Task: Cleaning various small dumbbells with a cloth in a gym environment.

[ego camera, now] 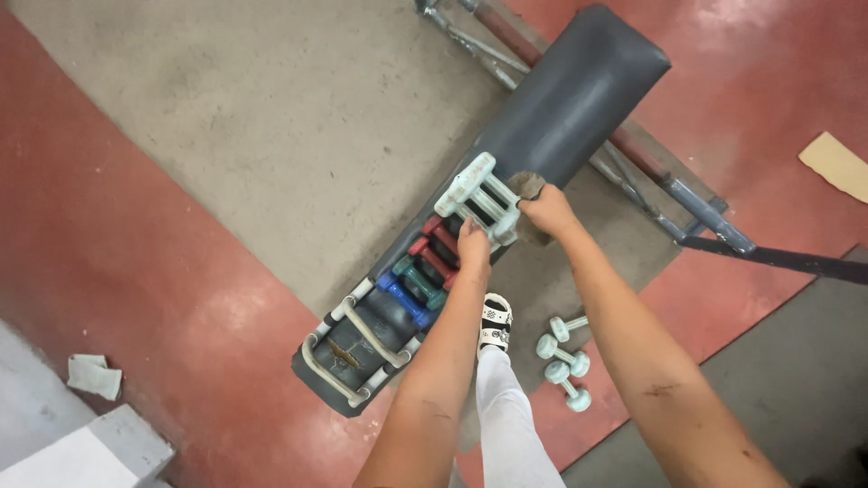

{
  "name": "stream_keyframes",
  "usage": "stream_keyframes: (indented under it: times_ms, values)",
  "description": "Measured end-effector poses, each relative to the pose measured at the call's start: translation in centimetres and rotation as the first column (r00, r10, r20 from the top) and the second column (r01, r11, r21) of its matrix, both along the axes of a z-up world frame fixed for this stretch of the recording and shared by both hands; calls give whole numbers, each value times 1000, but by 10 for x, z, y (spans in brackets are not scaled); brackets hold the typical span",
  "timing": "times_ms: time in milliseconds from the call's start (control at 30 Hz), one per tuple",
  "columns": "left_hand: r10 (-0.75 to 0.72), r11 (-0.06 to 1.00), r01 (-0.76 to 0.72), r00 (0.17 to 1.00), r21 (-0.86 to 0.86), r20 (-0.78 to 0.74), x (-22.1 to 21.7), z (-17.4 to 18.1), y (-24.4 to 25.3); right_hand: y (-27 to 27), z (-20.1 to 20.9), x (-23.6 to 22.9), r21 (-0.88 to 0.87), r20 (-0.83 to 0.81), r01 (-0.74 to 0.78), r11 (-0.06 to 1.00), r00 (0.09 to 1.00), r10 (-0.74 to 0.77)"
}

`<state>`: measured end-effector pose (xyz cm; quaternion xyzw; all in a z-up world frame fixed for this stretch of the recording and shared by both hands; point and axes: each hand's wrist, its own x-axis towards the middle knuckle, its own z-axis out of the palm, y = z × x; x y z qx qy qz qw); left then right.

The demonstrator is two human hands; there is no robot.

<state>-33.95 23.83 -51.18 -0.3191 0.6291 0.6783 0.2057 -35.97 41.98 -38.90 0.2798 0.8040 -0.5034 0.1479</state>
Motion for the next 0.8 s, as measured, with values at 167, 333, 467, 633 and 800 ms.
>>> stream_keyframes:
  times_ms: [167, 333, 467, 633, 800]
  values:
    - [-325, 922, 223, 891, -317, -318, 13, 23, 7, -20, 54, 26, -17, -207, -20, 1000, 978, 16]
    - [-789, 503, 466, 591, -728, -166, 32, 201, 11, -39, 122, 69, 286, -264, -25, 958, 959, 104]
    - [-942, 255, 462, 318, -849, -110, 69, 262, 6, -46, 139, 128, 453, -251, -61, 889, 949, 193]
    - [-983, 160, 406, 146, -900, -109, 148, 298, -17, -74, 180, 224, 492, -267, 3, 871, 952, 147]
    - [-991, 135, 335, 37, -932, -130, 237, 334, -43, -105, 217, 324, 563, -318, 66, 824, 937, 142]
